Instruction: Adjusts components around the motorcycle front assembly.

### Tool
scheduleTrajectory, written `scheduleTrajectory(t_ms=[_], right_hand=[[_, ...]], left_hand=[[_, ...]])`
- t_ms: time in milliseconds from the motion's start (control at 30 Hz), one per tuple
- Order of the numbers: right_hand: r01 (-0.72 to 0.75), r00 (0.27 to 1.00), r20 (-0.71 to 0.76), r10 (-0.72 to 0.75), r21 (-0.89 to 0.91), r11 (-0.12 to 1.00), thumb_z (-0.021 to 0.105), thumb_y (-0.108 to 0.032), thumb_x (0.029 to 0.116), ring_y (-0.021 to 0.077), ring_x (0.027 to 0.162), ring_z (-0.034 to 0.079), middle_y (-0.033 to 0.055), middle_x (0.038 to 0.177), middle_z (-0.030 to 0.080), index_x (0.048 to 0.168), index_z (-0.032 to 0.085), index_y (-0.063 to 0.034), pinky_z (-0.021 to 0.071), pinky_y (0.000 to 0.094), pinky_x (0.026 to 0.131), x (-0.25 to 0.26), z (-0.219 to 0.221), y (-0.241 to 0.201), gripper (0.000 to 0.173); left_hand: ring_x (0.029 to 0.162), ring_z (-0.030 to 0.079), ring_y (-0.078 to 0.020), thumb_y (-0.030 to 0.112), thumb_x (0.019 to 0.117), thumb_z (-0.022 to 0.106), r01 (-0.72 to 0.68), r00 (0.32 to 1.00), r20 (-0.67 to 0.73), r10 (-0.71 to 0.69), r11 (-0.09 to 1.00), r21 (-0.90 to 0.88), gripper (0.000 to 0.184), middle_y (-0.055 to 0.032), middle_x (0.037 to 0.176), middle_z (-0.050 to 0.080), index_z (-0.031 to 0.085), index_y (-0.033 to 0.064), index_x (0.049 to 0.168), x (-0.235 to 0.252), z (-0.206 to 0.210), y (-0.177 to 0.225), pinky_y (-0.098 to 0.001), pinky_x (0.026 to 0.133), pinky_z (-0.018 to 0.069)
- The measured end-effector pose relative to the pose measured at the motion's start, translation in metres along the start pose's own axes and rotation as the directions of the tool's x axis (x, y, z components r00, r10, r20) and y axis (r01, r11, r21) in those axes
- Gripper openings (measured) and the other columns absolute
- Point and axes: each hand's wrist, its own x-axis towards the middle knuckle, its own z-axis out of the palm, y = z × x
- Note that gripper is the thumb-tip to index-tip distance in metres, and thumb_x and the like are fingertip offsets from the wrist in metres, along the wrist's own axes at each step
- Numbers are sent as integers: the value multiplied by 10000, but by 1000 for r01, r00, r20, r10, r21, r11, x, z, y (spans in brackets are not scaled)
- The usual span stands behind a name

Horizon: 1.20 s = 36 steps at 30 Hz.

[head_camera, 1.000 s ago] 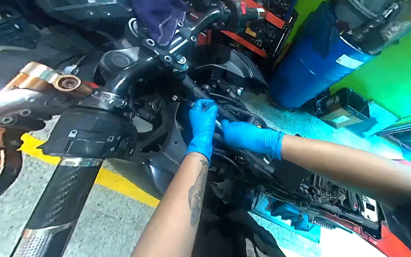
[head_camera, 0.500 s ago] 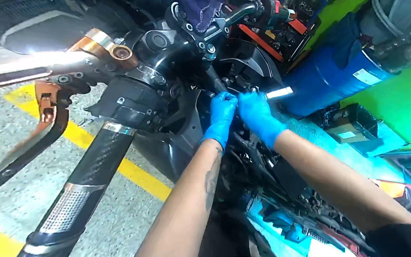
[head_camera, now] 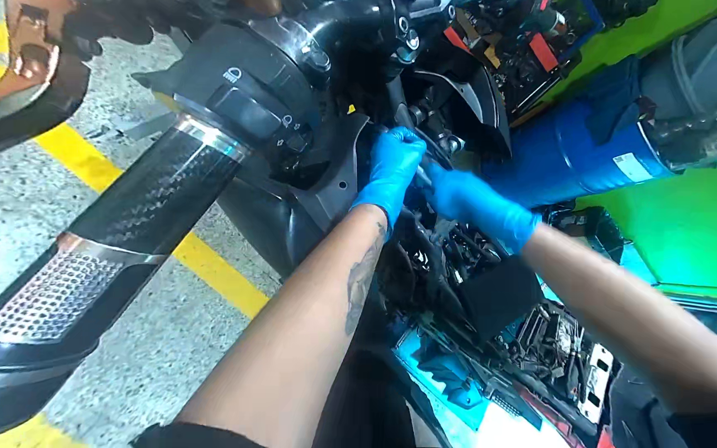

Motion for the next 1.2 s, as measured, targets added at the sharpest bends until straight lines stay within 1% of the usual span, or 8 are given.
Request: scheduleTrajectory(t_ms=[133,267,433,600,767,933,1133,1200], right_hand=[[-112,964,-259,62,-183,977,586,-154,985,414,1093,655,218,1149,679,1306,588,-39,493,608,909,16,-3,6,341],[-128,985,125,118,79,989,478,-293,1087,375,999,682,218,1135,652,1441,390,-39,544,577,808,-14,4,-21,444],[-105,950,-313,6,-299,948,553,-85,1009,426,1174,621,243,1214,662,1312,605,-10,453,610,1002,28,-3,4,316],[-122,990,70,123,-14,992,487,-292,1078,388,984,687,220,1115,660,1450,408,-28,550,584,799,-1,1,-29,463],[-142,936,-347,63,-209,968,568,-99,999,402,1176,623,225,1227,659,1325,611,-11,457,584,1012,28,11,-11,340],[-173,984,-20,176,97,980,485,-295,1062,390,1056,688,218,1188,657,1487,350,-17,555,586,819,-14,12,-42,525],[-219,918,-363,159,-131,967,588,-123,983,381,1173,638,193,1231,686,1354,614,-57,471,569,1002,29,9,-17,377],[-229,949,-242,200,-101,968,570,-166,1004,392,1049,681,206,1140,686,1325,555,-16,535,578,818,8,6,-39,354]], left_hand=[[886,676,-244,200,933,677,20,998,64,-24,998,61,129,-109,947,706,720,84,969,-1,8,6,-503,814,542],[795,681,-208,192,926,692,61,997,48,-62,998,6,125,-90,909,706,717,89,991,4,2,2,-448,765,564],[941,670,-287,201,952,658,22,997,71,-27,997,71,154,-138,987,703,726,73,1003,-5,3,9,-541,834,526],[907,673,-292,201,930,672,64,997,32,-66,996,56,140,-130,956,699,713,81,989,-3,-1,10,-552,805,530],[957,650,-291,250,991,624,78,997,5,-79,993,85,191,-135,964,680,680,73,945,-8,6,15,-551,830,501],[862,682,-245,227,960,626,78,997,-29,-76,993,93,146,-93,901,700,707,106,946,3,7,13,-504,780,542],[979,655,-270,230,985,595,57,998,-18,-55,993,107,195,-127,1000,695,710,73,1002,-7,9,15,-533,858,504],[917,662,-248,208,955,622,25,999,-33,-22,997,74,160,-109,949,698,715,80,971,0,3,10,-511,817,513]])
